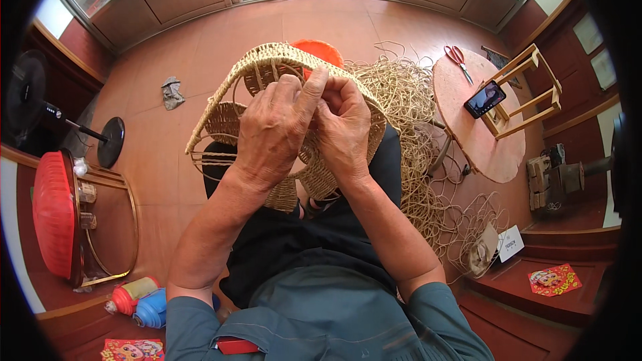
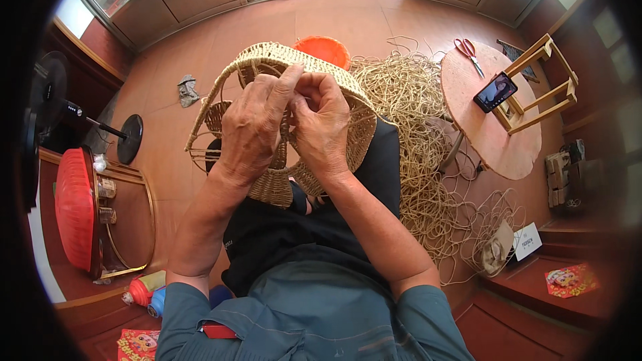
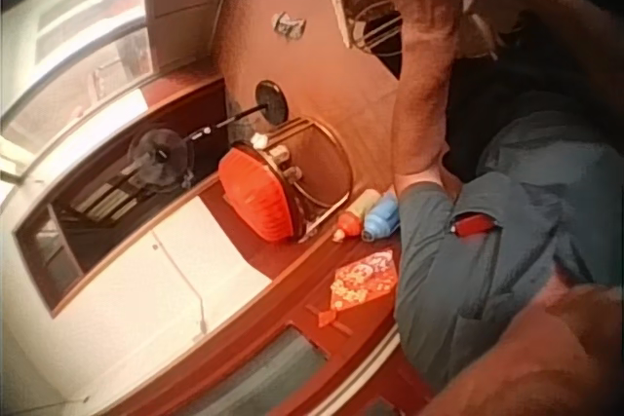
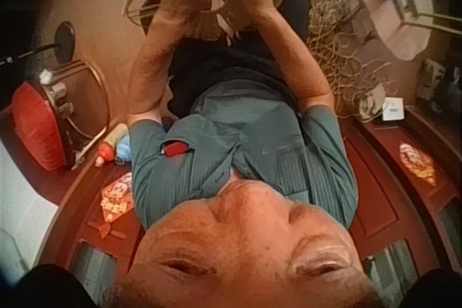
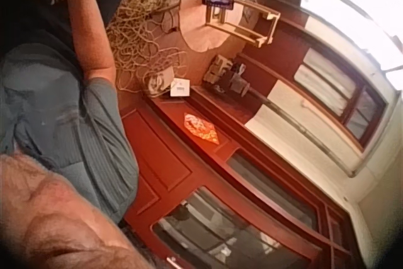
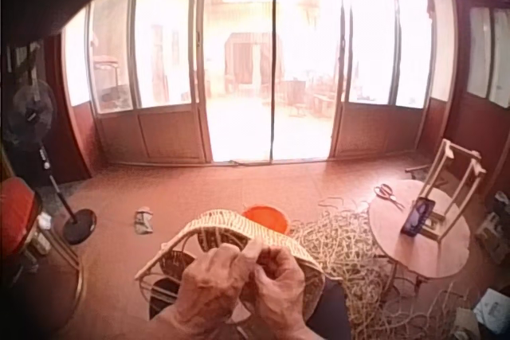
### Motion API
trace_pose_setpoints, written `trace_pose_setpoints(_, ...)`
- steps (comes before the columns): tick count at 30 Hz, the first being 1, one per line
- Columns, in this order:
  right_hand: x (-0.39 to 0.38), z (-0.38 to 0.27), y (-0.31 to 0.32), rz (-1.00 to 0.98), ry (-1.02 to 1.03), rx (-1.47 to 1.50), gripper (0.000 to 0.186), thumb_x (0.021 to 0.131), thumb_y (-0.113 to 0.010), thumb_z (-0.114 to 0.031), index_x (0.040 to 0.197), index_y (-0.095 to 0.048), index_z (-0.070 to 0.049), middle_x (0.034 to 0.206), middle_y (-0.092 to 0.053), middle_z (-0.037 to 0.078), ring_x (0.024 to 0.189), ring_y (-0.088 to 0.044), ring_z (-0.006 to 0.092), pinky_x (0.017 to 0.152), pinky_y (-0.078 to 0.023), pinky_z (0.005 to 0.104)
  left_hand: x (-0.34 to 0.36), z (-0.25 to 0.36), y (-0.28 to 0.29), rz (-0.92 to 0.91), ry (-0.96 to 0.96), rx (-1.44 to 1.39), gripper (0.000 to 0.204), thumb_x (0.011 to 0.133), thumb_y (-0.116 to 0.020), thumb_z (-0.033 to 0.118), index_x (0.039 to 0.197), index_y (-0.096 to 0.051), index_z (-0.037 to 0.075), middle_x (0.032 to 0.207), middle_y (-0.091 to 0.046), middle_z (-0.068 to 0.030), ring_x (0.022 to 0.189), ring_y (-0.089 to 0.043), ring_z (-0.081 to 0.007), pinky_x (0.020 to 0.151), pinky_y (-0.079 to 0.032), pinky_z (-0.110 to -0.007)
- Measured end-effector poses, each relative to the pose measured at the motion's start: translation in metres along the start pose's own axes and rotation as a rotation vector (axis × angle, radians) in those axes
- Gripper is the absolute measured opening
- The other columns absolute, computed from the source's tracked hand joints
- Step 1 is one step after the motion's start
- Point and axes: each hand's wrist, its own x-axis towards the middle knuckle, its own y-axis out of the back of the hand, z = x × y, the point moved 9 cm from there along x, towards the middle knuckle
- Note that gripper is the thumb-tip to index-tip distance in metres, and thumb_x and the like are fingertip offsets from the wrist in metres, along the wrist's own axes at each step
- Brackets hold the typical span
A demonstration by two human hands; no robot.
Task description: The recorder is weaving a basket out of dried grass or similar material.
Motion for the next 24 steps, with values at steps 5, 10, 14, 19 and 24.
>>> trace_pose_setpoints(5,-0.003,-0.002,0.002,0.012,0.073,-0.083,0.022,0.107,-0.074,-0.002,0.126,-0.063,-0.005,0.119,-0.073,0.003,0.104,-0.072,0.0076,0.080,-0.061,0.0231,-0.021,-0.014,0.016,0.083,0.125,-0.168,0.029,0.103,-0.071,0.009,0.132,-0.067,0.010,0.090,-0.072,-0.0091,0.073,-0.074,-0.0284,0.065,-0.058,-0.041)
trace_pose_setpoints(10,-0.012,-0.014,0.001,0.029,0.214,-0.318,0.024,0.103,-0.075,0.002,0.125,-0.067,-0.004,0.119,-0.072,0.005,0.099,-0.075,0.0113,0.077,-0.063,0.0265,-0.039,-0.041,0.024,0.036,0.227,-0.121,0.007,0.104,-0.075,0.010,0.108,-0.070,0.009,0.086,-0.076,-0.0100,0.076,-0.076,-0.0291,0.066,-0.055,-0.041)
trace_pose_setpoints(14,-0.030,-0.045,-0.018,0.006,0.674,-0.752,0.035,0.095,-0.076,0.008,0.126,-0.076,-0.006,0.114,-0.071,0.011,0.096,-0.075,0.0260,0.079,-0.062,0.0362,-0.043,-0.040,0.030,0.043,0.133,-0.006,0.011,0.098,-0.079,0.008,0.106,-0.070,0.009,0.087,-0.073,-0.0066,0.078,-0.072,-0.0278,0.070,-0.055,-0.041)
trace_pose_setpoints(19,-0.040,-0.048,-0.038,-0.119,0.952,-1.036,0.039,0.087,-0.077,0.003,0.123,-0.080,-0.011,0.120,-0.073,0.005,0.106,-0.070,0.0275,0.094,-0.058,0.0410,-0.045,-0.037,0.040,0.066,0.026,0.077,0.011,0.096,-0.080,0.010,0.102,-0.070,0.010,0.091,-0.067,-0.0067,0.087,-0.067,-0.0274,0.074,-0.055,-0.042)
trace_pose_setpoints(24,-0.040,-0.049,-0.042,-0.161,0.978,-1.075,0.041,0.085,-0.077,0.002,0.123,-0.080,-0.013,0.120,-0.073,0.003,0.105,-0.070,0.0267,0.093,-0.059,0.0400,-0.051,-0.045,0.046,0.030,0.028,0.155,0.012,0.095,-0.080,0.013,0.102,-0.071,0.011,0.089,-0.063,-0.0050,0.087,-0.065,-0.0253,0.074,-0.055,-0.040)
